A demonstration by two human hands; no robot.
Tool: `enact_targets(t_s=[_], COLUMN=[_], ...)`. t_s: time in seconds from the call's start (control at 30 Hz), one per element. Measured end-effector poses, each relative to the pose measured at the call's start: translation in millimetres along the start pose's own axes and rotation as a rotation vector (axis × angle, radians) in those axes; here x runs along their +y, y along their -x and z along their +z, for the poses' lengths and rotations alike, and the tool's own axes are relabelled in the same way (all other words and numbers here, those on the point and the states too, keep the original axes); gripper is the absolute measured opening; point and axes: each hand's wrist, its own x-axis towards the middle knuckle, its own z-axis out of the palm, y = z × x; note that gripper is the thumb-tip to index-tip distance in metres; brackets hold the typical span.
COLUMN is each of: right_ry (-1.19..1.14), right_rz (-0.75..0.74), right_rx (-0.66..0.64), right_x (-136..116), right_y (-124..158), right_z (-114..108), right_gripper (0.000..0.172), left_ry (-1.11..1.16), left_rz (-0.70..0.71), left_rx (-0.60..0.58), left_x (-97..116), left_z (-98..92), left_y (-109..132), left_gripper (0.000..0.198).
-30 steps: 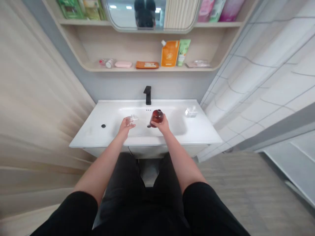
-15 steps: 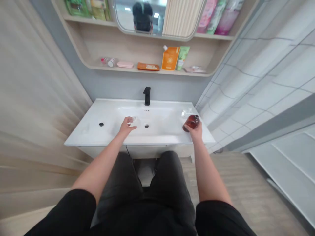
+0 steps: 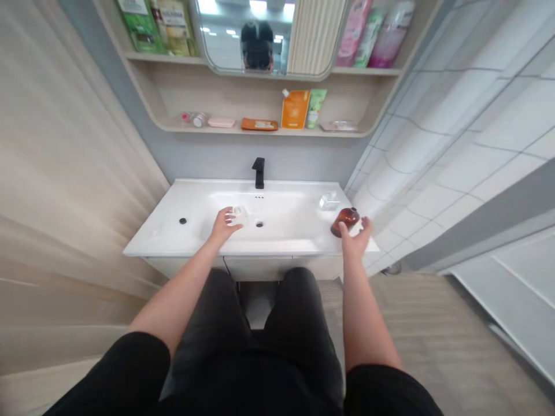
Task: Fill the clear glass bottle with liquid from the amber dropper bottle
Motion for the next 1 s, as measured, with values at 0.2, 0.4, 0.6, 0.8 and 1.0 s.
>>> enact_targets(t_s=[0.2, 0.4, 0.6, 0.8, 1.0], right_ry=[-0.349, -0.815, -0.743, -0.731, -0.731], right_rz=[-0.029, 0.2, 0.283, 0.357, 0.288], right_rx=[-0.47, -1.045, -0.976, -0.931, -0.972], right_x=[-103.0, -183.8, -160.6, -136.7, -132.3], right_y=[86.1, 154.1, 140.8, 126.8, 126.8], right_z=[36.5, 100.7, 127.4, 149.1, 148.3], right_gripper=[0.062, 0.098, 0.088, 0.084, 0.083], left_ry=[0.125, 0.012, -0.425, -0.946, -1.047], left_rz=[0.149, 0.22, 0.101, -0.206, -0.359], left_rx=[-0.121, -0.26, 0.042, 0.434, 0.278], left_x=[21.9, 54.3, 60.3, 51.1, 36.7], left_z=[22.7, 19.5, -116.5, -241.7, -252.1], left_y=[66.5, 113.2, 73.7, 17.1, 2.5], left_gripper=[0.097, 0.067, 0.018, 0.028, 0.034])
